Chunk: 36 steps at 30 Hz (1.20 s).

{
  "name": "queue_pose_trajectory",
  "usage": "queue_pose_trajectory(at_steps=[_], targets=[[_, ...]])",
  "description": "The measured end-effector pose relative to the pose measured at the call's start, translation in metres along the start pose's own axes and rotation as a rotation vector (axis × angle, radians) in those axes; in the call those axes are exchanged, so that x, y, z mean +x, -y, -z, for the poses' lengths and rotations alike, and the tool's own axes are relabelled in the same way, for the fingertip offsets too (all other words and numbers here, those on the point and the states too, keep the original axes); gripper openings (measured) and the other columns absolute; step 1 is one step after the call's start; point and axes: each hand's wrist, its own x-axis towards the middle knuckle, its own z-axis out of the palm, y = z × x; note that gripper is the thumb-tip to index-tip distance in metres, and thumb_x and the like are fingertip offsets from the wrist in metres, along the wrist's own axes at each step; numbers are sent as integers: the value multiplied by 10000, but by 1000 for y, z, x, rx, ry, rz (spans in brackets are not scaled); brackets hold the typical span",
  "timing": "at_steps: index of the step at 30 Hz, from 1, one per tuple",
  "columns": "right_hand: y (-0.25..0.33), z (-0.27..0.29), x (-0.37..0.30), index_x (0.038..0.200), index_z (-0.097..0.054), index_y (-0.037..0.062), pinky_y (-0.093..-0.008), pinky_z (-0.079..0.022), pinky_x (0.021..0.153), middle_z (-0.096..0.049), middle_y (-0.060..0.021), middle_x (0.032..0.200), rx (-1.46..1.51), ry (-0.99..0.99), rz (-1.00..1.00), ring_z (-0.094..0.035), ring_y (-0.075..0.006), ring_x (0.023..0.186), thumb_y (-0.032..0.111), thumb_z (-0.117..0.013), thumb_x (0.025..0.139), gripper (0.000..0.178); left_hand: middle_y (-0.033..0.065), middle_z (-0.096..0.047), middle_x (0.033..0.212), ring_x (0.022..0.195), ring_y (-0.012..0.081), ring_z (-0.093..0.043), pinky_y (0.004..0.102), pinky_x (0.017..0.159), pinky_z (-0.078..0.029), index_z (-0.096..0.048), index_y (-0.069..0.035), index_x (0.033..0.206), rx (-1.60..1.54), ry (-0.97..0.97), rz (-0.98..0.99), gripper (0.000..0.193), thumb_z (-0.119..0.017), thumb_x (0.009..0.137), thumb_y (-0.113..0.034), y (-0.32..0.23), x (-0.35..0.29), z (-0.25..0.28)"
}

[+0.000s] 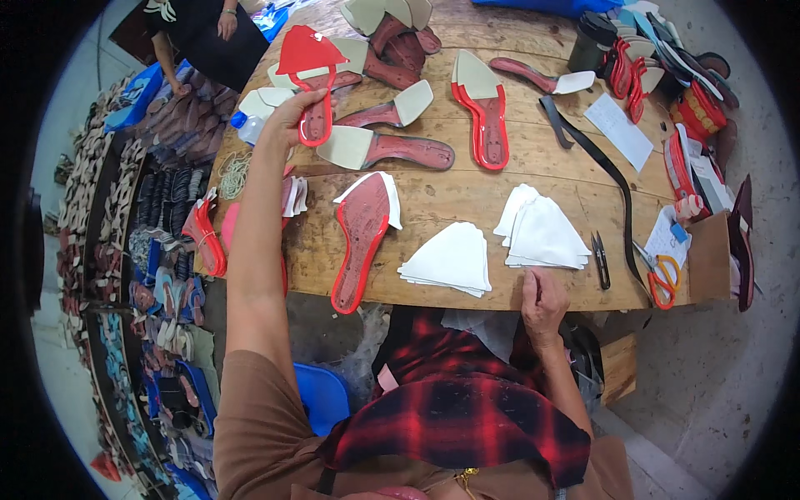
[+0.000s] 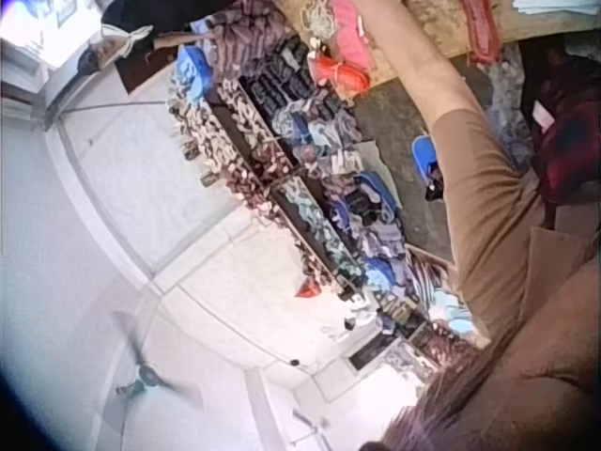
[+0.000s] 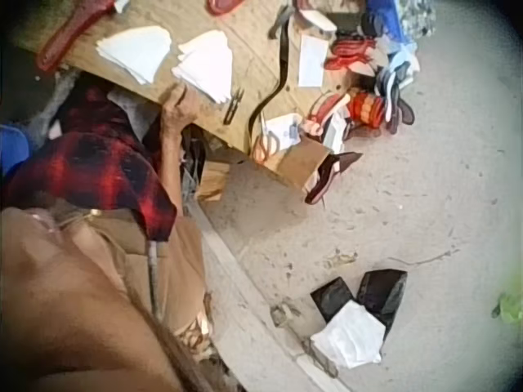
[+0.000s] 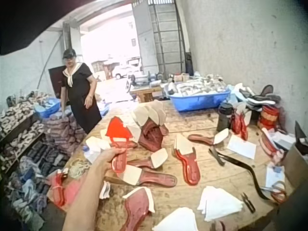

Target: The person assembles red flip-flops by applying white insoles to the soles. They repeatedly pick up a sole, place an insole, press it down, and set the slipper aside.

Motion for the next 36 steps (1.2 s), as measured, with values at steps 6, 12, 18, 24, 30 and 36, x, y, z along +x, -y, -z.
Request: queue_pose_trajectory(at_steps=[6,12,18,24,30,36], targets=[[-13,-5,-10,949,-654,0,-390,-497,674,-655,-161,852,29,-49,110,-634,-336,742,60,-593,906,96,112,-706,944,762,174,-701,301,672,-577,-602,14,1105,324,-158,-370,307,-723,860,-125,29,-66,-3],[-14,-2,-14,948,-643,-11,-391,-501,706,-657,-157,880,10,-14,93,-636,-335,777,78,-584,916,111,123,-687,1048,891,141,-666,252,759,-537,-478,54,1333,375,-519,-557,604,-766,837,-136,62,-179,24],[-22,-10,-13,948,-646,-7,-393,-496,696,-652,-155,879,-10,-52,181,-631,-334,768,74,-584,915,107,178,-634,1184,1024,175,-632,275,866,-506,-478,60,1348,399,-813,-568,646,-784,822,-158,84,-215,187],[-5,-2,-8,927,-639,3,-387,-468,643,-612,-152,792,22,-9,123,-604,-322,705,54,-590,909,73,228,-551,1326,1128,213,-591,310,943,-477,-478,70,1368,474,-760,-384,720,-808,797,-219,149,-232,250],[-9,3,-7,951,-634,-16,-348,-476,679,-637,-140,826,106,21,-15,-616,-266,738,68,-579,930,103,159,-662,1139,985,190,-626,298,851,-496,-569,78,1281,664,-715,-266,615,-784,823,-271,155,-231,204],[37,9,25,1006,-642,-21,-282,-468,701,-634,-92,835,340,91,-87,-594,-157,759,46,-578,930,120,155,-672,1025,897,234,-639,327,799,-493,-665,10,1158,1156,-879,-486,410,-700,883,-291,168,-256,195]])
